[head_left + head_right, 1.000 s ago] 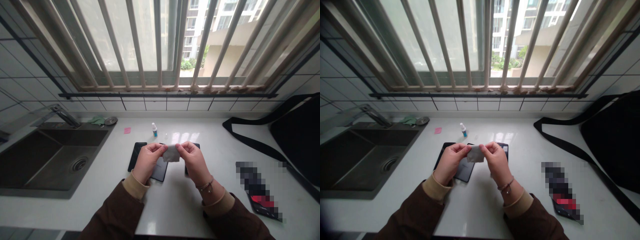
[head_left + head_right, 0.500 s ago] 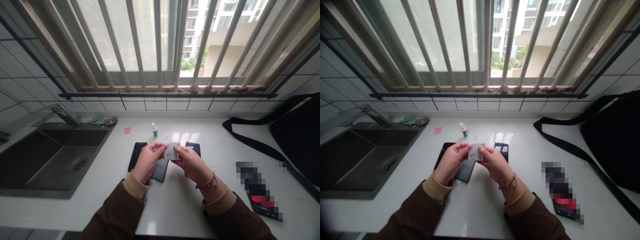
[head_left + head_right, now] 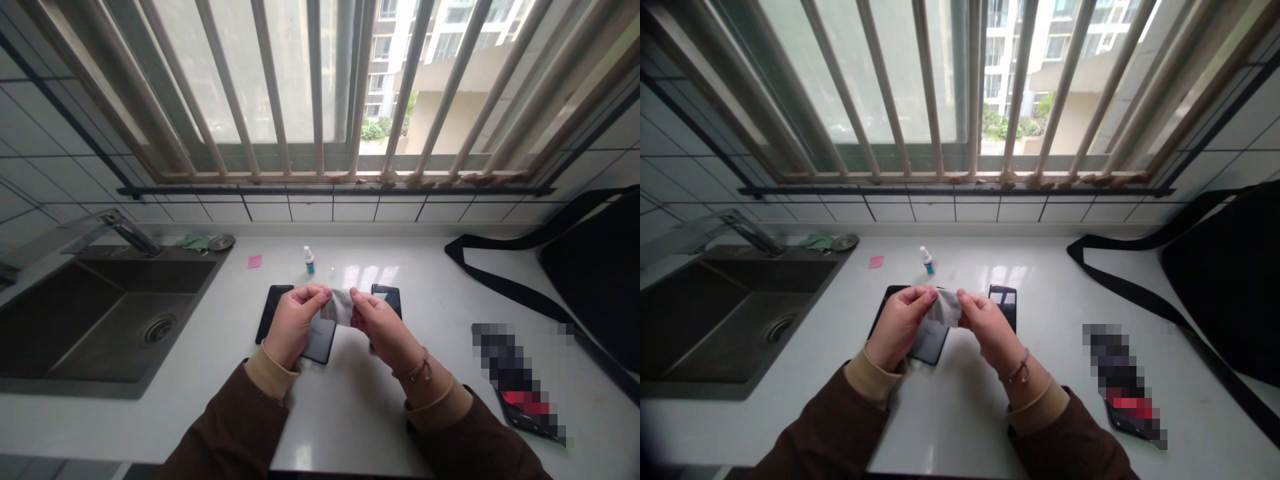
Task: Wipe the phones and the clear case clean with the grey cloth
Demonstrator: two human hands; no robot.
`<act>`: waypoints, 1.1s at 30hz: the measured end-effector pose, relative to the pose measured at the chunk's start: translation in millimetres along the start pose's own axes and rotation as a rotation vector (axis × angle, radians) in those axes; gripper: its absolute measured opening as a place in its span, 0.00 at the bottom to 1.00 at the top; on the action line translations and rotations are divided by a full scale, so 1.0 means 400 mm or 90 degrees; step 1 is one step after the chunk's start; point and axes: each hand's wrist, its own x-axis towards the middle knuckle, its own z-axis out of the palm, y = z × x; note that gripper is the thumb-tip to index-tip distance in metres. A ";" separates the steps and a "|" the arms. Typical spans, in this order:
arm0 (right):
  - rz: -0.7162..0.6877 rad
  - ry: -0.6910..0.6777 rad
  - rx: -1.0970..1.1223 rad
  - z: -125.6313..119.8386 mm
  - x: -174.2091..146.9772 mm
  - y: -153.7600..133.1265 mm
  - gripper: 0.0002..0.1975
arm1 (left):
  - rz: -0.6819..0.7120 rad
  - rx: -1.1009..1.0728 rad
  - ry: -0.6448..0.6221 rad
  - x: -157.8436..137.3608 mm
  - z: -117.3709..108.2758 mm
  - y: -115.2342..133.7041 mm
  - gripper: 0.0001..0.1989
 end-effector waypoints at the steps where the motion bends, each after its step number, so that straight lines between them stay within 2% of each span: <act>1: -0.011 0.008 -0.004 0.002 -0.001 -0.002 0.26 | -0.017 -0.014 0.004 -0.001 0.002 -0.001 0.14; 5: -0.049 0.021 0.002 0.004 -0.002 -0.009 0.25 | -0.042 -0.032 -0.001 -0.002 0.006 0.000 0.15; 9: -0.085 0.036 -0.057 -0.006 0.000 -0.009 0.21 | -0.002 0.024 0.014 0.000 0.005 0.005 0.14; 13: -0.145 0.076 -0.147 -0.021 0.002 -0.002 0.22 | 0.037 0.113 0.029 -0.001 0.002 0.006 0.15; 16: -0.175 0.103 -0.204 -0.027 0.003 0.001 0.23 | 0.045 0.127 0.029 -0.003 0.003 0.006 0.15; 19: -0.152 0.083 -0.150 -0.021 0.001 0.001 0.24 | 0.046 0.119 0.024 -0.005 0.004 0.008 0.14; 23: -0.067 -0.012 -0.019 -0.004 -0.002 0.000 0.23 | 0.043 0.128 0.018 -0.007 0.006 0.008 0.15; 27: -0.053 -0.011 -0.036 -0.009 0.001 0.002 0.22 | 0.054 0.135 0.029 -0.002 0.002 0.001 0.16; 30: -0.103 0.066 -0.152 -0.035 0.009 -0.005 0.22 | 0.102 0.257 0.068 0.003 -0.006 -0.004 0.14; 33: -0.158 0.185 -0.328 -0.070 0.017 -0.021 0.22 | 0.213 0.538 0.073 0.002 -0.011 -0.004 0.09</act>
